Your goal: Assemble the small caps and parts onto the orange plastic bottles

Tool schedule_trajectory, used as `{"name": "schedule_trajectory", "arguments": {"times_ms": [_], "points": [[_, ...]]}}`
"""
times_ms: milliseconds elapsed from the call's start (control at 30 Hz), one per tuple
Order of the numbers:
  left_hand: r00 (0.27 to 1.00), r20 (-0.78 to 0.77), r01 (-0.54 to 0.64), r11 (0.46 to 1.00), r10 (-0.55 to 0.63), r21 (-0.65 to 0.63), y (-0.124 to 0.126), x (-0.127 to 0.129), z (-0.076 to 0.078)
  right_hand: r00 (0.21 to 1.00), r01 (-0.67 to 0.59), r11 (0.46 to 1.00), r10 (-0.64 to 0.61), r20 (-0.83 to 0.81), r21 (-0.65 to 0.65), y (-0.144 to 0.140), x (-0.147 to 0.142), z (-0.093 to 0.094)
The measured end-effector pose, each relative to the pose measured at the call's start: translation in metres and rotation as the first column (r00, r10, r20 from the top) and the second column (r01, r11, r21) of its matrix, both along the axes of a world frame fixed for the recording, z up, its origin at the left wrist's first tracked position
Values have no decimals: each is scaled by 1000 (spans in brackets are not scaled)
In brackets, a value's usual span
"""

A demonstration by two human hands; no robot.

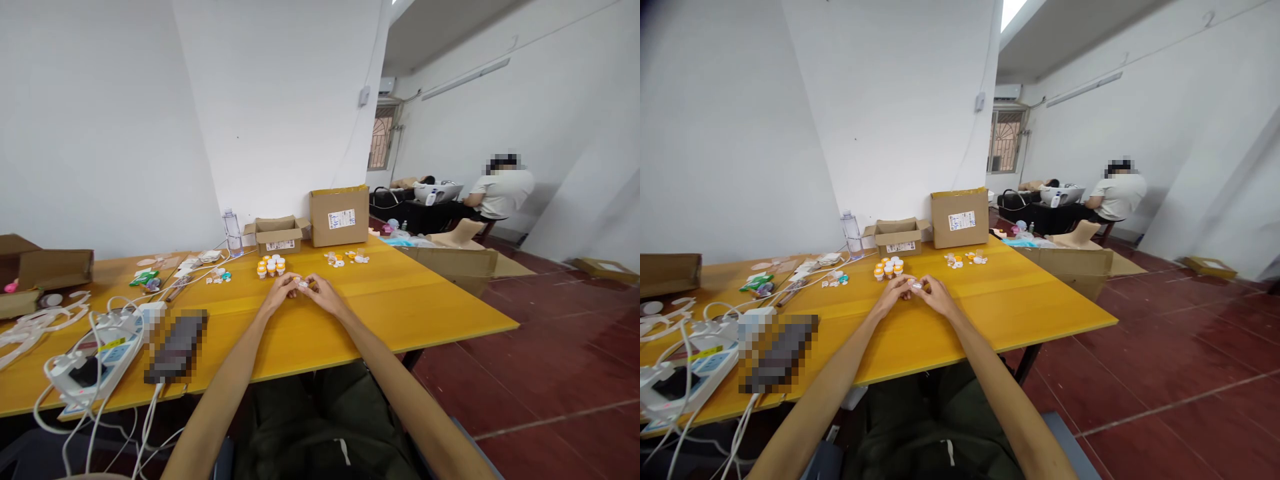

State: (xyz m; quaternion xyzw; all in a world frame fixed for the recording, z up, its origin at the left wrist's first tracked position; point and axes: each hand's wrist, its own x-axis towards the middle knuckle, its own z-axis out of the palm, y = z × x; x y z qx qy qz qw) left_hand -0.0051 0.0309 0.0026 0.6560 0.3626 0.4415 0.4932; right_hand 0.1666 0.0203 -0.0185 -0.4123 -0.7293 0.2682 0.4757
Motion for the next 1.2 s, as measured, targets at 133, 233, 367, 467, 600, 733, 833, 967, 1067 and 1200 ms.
{"name": "schedule_trajectory", "arguments": {"times_ms": [133,233,367,467,600,733,833,967,1067,1200], "points": [[1000,6,2,1000,-2,4,0,1,0,1000,-8,999,7,23,31,-1,1,2],[1000,10,0,1000,0,3,0,1,1,1000,-2,1000,1,21,28,-2,0,3],[1000,8,7,1000,-7,-2,-1,1,2,1000,1,1000,-1,-16,-7,-3,-1,4],[1000,12,5,1000,-5,-1,-2,1,2,1000,-8,1000,8,-8,6,-4,-2,5],[1000,11,-2,1000,2,3,-1,1,2,999,-12,999,11,34,31,-5,0,6],[1000,5,-7,1000,7,3,-1,1,1,1000,-2,1000,1,28,10,-4,0,5],[1000,10,-6,1000,6,-3,-1,0,1,1000,3,1000,-3,12,4,-4,-1,5],[1000,18,0,1000,0,2,-2,0,1,999,-2,999,0,36,35,-4,0,5],[1000,13,-1,1000,1,5,-1,1,1,999,4,999,-7,50,45,-3,1,4],[1000,-2,-8,1000,8,0,0,0,0,1000,7,1000,-8,17,16,-1,0,1]]}}
